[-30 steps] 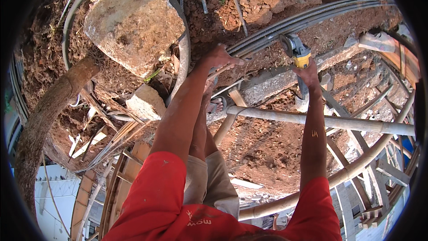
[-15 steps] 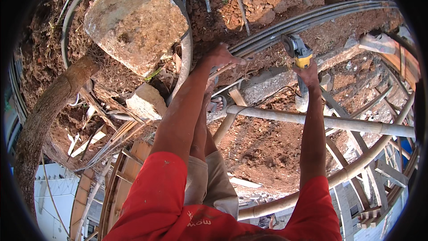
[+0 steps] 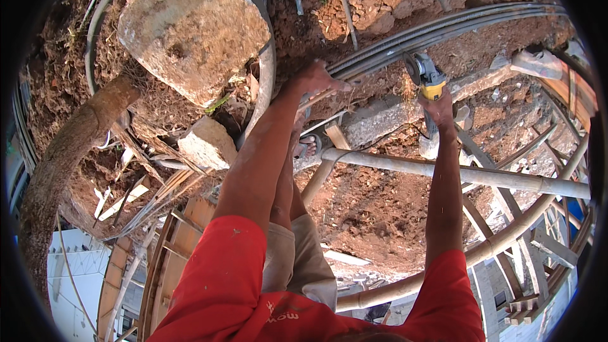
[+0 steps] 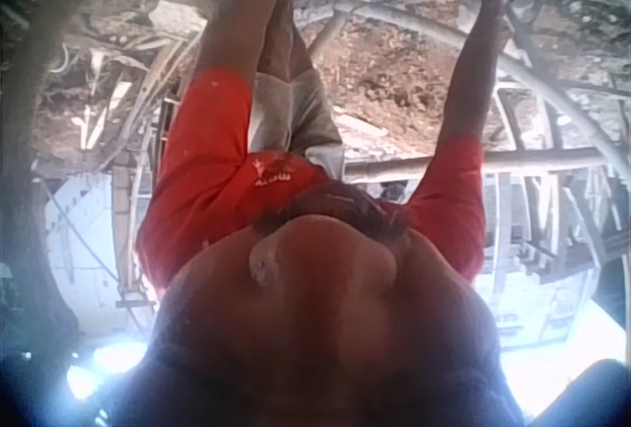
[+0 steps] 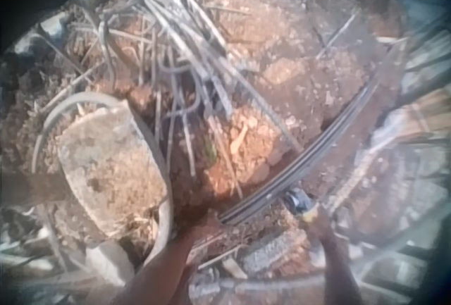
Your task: The person uses an angle grinder to cut several metal rods on a construction site. They position the grinder, cut through the rods, and then move the cut pieces aside.
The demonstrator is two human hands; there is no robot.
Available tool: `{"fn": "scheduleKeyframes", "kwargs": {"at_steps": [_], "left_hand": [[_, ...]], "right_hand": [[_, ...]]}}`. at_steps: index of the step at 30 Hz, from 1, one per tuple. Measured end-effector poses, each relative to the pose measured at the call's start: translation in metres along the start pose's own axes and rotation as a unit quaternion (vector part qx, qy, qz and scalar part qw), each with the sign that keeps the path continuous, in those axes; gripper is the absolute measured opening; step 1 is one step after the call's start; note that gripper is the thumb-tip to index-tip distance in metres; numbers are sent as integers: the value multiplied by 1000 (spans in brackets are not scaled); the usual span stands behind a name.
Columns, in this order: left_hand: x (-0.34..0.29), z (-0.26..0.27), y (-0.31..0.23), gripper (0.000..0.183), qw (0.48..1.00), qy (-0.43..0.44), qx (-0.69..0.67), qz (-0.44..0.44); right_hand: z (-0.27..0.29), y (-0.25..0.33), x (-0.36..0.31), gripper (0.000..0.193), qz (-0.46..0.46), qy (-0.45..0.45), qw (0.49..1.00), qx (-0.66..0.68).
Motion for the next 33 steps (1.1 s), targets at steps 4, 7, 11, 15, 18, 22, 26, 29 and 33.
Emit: {"fn": "scheduleKeyframes", "kwargs": {"at_steps": [4, 7, 11, 15, 18, 22, 26, 29, 33], "left_hand": [[3, -1, 0, 121, 1000, 10, 28, -1], [5, -4, 1, 121, 1000, 4, 16, -3], [7, -4, 10, 123, 999, -35, 12, -14], [1, 1, -3, 126, 999, -1, 37, -10], [-6, 10, -9, 117, 998, -14, 56, -10], [-16, 18, -20, 113, 994, 41, 99, 1], [-12, 14, -14, 120, 998, 21, 67, -10], [-3, 5, -1, 121, 998, -36, 46, -28], [3, 3, -1, 123, 997, -23, 64, -25]], "right_hand": [[-1, 8, -3, 39, -2, -3, 1000, 30], [-2, -5, 2, 41, 0, -6, 1000, 23], [-1, 3, 0, 43, 15, -11, 1000, -5], [3, -6, -4, 45, 8, -10, 1000, -13], [4, -15, -4, 47, -7, -6, 1000, 6], [6, -16, -10, 49, -27, -10, 997, -69], [2, -18, -14, 49, -28, -1, 998, -48], [-3, -17, -14, 47, -28, -6, 1000, -12], [2, -23, -15, 44, -10, -24, 1000, -10]]}}
Point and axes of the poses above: each hand's wrist, its own x-axis towards the middle knuckle, its own z-axis out of the back of the hand, y = z × x, the point moved 8 cm from there along x, towards the middle knuckle, and after that the axes turned 11 degrees about -y, right-handed, at the moved point
